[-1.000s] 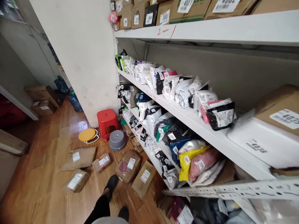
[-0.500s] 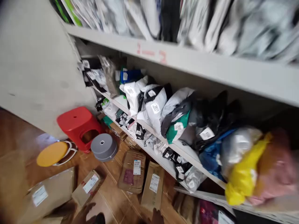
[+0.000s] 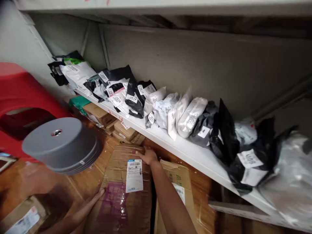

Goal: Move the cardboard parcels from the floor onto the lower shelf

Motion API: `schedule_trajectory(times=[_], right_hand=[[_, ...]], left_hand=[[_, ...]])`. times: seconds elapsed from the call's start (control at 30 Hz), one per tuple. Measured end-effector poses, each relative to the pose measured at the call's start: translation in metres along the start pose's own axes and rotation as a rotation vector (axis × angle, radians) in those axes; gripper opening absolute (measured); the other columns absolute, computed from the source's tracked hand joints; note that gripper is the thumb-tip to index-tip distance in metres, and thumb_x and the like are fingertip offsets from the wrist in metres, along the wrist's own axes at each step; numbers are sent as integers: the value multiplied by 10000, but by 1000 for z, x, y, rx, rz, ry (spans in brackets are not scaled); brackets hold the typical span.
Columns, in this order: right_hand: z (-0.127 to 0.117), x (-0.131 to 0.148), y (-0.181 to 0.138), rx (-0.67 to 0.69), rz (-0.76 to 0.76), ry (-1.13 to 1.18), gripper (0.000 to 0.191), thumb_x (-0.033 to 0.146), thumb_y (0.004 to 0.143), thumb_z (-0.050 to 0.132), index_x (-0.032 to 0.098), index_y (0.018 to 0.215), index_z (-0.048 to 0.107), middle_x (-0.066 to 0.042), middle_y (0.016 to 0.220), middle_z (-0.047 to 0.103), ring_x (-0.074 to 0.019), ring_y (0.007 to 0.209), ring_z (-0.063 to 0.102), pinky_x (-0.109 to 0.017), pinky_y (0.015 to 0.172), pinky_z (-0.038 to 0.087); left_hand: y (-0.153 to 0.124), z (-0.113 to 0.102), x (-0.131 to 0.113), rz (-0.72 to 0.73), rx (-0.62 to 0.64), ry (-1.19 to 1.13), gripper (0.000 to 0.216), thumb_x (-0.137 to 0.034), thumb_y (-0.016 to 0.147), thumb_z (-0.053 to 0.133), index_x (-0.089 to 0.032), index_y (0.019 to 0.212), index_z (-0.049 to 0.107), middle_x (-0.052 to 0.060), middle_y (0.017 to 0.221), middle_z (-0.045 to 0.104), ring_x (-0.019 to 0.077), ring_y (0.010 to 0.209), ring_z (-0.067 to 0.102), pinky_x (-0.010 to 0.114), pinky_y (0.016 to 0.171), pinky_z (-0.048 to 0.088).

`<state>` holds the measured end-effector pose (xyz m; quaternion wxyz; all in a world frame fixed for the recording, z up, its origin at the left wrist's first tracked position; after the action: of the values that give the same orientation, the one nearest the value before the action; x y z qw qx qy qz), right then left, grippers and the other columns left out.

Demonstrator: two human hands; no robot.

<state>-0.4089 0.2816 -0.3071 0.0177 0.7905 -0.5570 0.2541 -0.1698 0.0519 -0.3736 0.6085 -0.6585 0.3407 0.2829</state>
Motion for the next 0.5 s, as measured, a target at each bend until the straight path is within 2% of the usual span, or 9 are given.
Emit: schedule_trajectory(times=[0.1,0.27,0.4,0.5], right_hand=[[-1,1,-4,-18,-40,-10,662,602,890,522,53,1257,564,-202,1269,584,-327,1183,529,-379,1012,405],[-18,-7,-55,-3,-30,-45,516,561,897,500,84,1030,642,-185,1038,662,-319,968,620,-377,826,465],[-28,-32,-95,3,2,-40,519,565,886,428,99,1010,621,-161,968,660,-296,893,624,-384,787,465],[-29,-58,-112,3,99,-19,617,599,872,347,79,1079,606,-182,1028,659,-313,955,612,-419,853,466]], left_hand=[[-6,-3,-3,-7,119,33,1027,-843,670,435,-129,1408,431,119,1518,373,305,1432,264,405,1211,138],[-22,9,-17,70,261,43,1028,-844,604,534,-239,1429,428,40,1525,370,314,1439,241,448,1204,170],[-22,23,-24,116,440,5,1026,-757,625,615,-227,1466,363,47,1558,288,299,1427,279,422,1185,233],[-6,32,-36,121,443,127,967,-684,634,674,-209,1437,420,87,1518,367,330,1413,300,451,1177,236]])
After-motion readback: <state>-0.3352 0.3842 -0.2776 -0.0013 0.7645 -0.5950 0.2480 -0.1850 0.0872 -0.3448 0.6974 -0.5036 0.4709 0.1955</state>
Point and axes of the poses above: each hand's wrist, its own y-axis towards the middle knuckle, its own z-axis out of the palm, x = y × z, the point moved 2 cm from there along y, towards the middle knuckle
